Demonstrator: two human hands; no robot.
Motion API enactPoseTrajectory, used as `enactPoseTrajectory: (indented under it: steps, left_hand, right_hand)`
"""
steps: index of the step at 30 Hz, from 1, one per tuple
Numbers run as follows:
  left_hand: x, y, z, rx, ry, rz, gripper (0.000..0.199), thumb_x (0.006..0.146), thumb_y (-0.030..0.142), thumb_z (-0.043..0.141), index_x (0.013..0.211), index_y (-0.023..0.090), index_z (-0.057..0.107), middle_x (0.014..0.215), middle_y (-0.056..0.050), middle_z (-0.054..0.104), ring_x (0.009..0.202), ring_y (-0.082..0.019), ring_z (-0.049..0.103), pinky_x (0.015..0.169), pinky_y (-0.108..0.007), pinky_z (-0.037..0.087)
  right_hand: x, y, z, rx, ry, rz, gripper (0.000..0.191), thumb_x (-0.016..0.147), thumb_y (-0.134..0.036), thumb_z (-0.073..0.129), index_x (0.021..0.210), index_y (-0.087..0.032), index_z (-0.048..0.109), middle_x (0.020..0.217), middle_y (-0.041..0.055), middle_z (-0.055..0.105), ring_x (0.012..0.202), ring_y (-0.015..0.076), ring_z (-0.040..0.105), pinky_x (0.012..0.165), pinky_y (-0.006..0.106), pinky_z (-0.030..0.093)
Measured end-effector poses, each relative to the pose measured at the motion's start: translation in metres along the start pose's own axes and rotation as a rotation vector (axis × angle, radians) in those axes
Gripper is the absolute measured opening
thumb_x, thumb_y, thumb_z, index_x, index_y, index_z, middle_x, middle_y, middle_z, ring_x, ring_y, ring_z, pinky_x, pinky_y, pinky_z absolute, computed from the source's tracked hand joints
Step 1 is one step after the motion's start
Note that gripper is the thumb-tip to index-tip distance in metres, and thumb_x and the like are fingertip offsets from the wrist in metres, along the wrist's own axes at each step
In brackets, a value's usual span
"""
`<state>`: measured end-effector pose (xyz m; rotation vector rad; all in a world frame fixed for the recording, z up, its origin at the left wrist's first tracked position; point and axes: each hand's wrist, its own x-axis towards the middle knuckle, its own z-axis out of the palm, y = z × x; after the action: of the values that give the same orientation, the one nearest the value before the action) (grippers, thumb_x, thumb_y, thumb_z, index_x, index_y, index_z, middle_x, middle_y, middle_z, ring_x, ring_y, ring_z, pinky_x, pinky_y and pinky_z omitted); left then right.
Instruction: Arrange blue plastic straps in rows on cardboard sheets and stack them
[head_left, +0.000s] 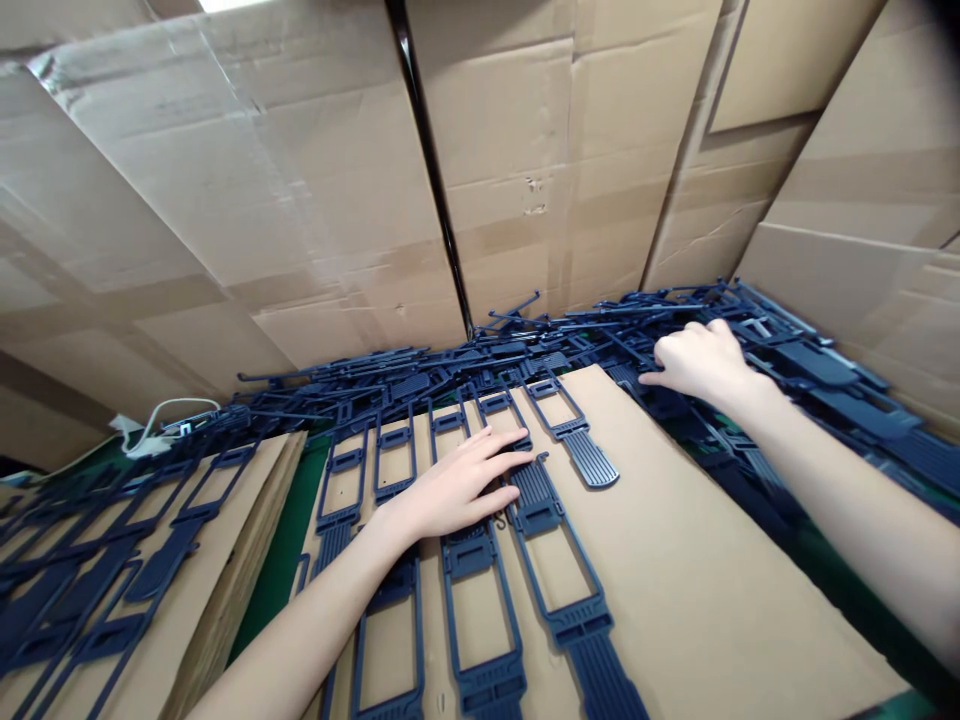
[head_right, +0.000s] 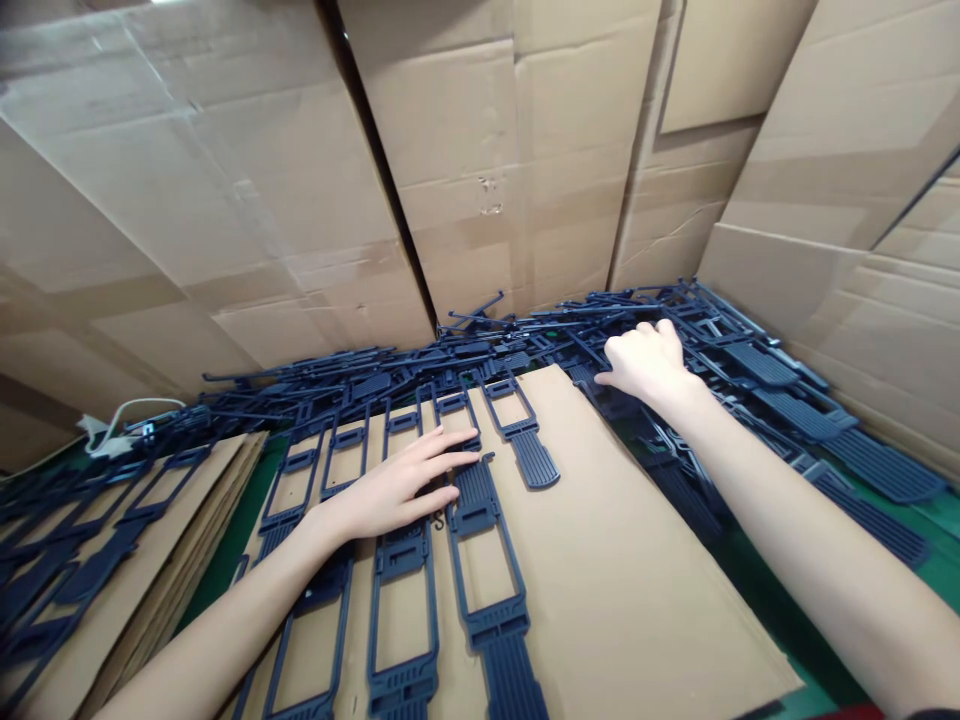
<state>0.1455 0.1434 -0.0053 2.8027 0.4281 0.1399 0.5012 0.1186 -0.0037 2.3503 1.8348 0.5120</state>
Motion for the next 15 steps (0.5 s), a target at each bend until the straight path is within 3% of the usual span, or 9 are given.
enactPoseTrajectory:
  steps: [5,9,15]
  left_hand:
    - [0.0,-0.001,0.001,0.003,-0.004,0.006,0.041,0.094,0.035,0.042,0.135,0.027,0.045,0.149,-0.006,0.034,0.137,-0.023,0.031,0.115,-0.045,0.022]
    - [0.001,-0.001,0.001,0.003,-0.009,0.001,0.041,0.095,0.035,0.041,0.135,0.027,0.045,0.149,-0.006,0.034,0.138,-0.022,0.029,0.115,-0.043,0.022]
    - [0.0,-0.002,0.002,0.003,-0.016,0.004,0.042,0.095,0.036,0.039,0.136,0.026,0.044,0.15,-0.006,0.033,0.139,-0.021,0.028,0.116,-0.042,0.019]
  right_hand:
    - [0.002,-0.003,-0.001,0.007,0.057,0.002,0.025,0.077,-0.027,0.051,0.058,-0.017,0.063,0.066,0.0103,0.064,0.074,0.0248,0.059,0.074,0.04,0.035]
    - [-0.001,0.001,-0.018,0.161,0.083,0.024,0.032,0.083,-0.036,0.045,0.061,-0.019,0.063,0.067,0.0075,0.064,0.066,0.0209,0.057,0.063,0.033,0.035]
    - [-0.02,0.012,-0.05,0.222,0.062,0.152,0.042,0.085,-0.05,0.045,0.07,-0.018,0.069,0.07,0.0125,0.062,0.063,0.0229,0.055,0.055,0.033,0.031]
